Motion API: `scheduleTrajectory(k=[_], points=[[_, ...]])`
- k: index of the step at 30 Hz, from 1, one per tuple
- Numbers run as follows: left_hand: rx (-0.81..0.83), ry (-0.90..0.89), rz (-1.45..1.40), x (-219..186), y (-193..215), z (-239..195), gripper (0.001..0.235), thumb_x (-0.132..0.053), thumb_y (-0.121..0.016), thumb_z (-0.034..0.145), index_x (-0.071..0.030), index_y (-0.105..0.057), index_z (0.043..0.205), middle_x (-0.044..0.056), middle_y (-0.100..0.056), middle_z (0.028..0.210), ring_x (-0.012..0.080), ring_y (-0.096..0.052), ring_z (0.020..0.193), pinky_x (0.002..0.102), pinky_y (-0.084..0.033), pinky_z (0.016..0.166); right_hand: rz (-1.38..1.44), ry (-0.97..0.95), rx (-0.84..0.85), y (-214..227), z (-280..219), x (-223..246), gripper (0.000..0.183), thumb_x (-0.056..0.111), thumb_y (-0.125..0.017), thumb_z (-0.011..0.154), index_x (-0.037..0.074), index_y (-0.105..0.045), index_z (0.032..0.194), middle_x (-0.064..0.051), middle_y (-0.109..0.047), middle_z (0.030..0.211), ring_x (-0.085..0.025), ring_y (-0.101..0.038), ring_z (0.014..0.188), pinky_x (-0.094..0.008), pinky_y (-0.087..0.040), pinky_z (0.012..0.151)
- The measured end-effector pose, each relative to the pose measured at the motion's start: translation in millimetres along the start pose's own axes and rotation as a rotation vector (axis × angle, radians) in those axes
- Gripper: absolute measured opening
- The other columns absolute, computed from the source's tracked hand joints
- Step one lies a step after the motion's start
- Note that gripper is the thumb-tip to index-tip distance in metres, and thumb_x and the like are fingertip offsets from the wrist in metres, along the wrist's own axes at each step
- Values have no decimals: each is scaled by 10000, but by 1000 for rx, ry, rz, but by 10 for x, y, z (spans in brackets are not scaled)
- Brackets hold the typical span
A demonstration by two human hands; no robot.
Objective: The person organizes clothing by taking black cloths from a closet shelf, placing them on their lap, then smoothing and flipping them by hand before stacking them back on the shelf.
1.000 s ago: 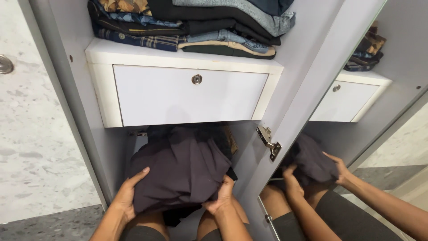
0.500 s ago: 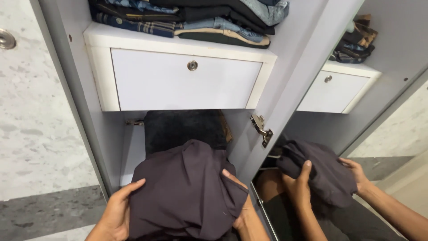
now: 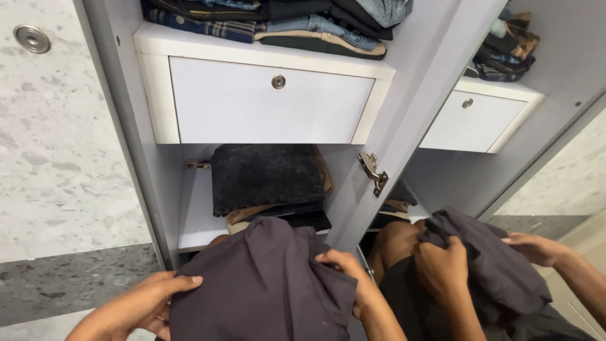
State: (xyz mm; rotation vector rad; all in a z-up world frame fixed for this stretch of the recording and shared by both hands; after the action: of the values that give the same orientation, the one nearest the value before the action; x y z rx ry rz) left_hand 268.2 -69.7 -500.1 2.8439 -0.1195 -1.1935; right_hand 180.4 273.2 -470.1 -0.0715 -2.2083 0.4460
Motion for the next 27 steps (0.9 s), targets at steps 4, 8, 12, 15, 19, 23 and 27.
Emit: scheduleTrajectory(k=[4, 8, 12, 15, 19, 23, 27], points=[[-164, -12, 182, -13, 105, 48, 698, -602, -579, 960, 47, -642, 1207, 267, -751, 999, 310, -718, 645, 388, -580, 579, -251, 342, -228, 251, -98, 333, 311, 257, -814, 815, 6, -774, 994, -15, -626, 816, -101, -590, 676, -261, -471, 610], [-854, -595, 467, -736, 152, -719, 568, -514, -603, 879, 26, -713, 1016, 201, -721, 849, 340, -691, 727, 444, -544, 631, -544, 620, -407, -58, -762, 882, 341, 347, -728, 835, 12, -767, 792, -46, -687, 657, -126, -611, 580, -264, -451, 536], [-502, -941, 269, -1214, -680, -1247, 392, -383, -586, 791, -46, -745, 910, 107, -719, 708, 309, -740, 618, 427, -596, 609, -680, 632, -431, -129, -941, 994, 471, 395, -745, 866, -51, -737, 714, -53, -644, 612, -122, -570, 548, -254, -422, 497], [-202, -682, 730, -1202, -1337, -1261, 477, -563, -642, 814, -105, -759, 878, 59, -733, 664, 236, -752, 669, 382, -553, 662, -980, 469, -115, -340, -713, 640, 397, 379, -797, 870, -12, -810, 802, -15, -686, 654, -50, -578, 604, -189, -448, 541], [-151, -749, 892, -1277, -1530, -1222, 615, -687, -707, 772, -87, -707, 906, 85, -645, 575, 229, -696, 649, 401, -498, 601, -886, 587, 3, -330, -651, 610, 318, 261, -836, 859, -46, -755, 870, -17, -606, 702, -70, -491, 611, -233, -389, 514], [-103, -822, 888, -1311, -1599, -1248, 737, -798, -686, 680, -97, -685, 908, 88, -620, 542, 241, -703, 580, 386, -459, 521, -315, 408, 134, -473, -902, 656, 212, 152, -706, 851, -46, -778, 883, -64, -778, 765, -103, -662, 638, -232, -526, 613], [-99, -848, 923, -1259, -1670, -1225, 769, -832, -675, 645, -86, -672, 828, 95, -633, 532, 247, -698, 551, 352, -417, 508, -141, 484, 156, -144, -590, 611, 122, 45, -706, 863, -62, -764, 856, -74, -758, 753, -111, -645, 613, -227, -505, 619]])
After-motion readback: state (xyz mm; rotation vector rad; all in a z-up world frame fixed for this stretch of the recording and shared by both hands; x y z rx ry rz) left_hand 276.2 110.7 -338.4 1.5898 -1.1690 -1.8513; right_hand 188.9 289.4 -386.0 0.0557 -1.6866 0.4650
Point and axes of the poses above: each hand's wrist, its own z-axis towards the middle knuckle, its own y-axis out of the back of the hand, x = y × z, the point moved 10 cm from there along z, towards the middle knuckle
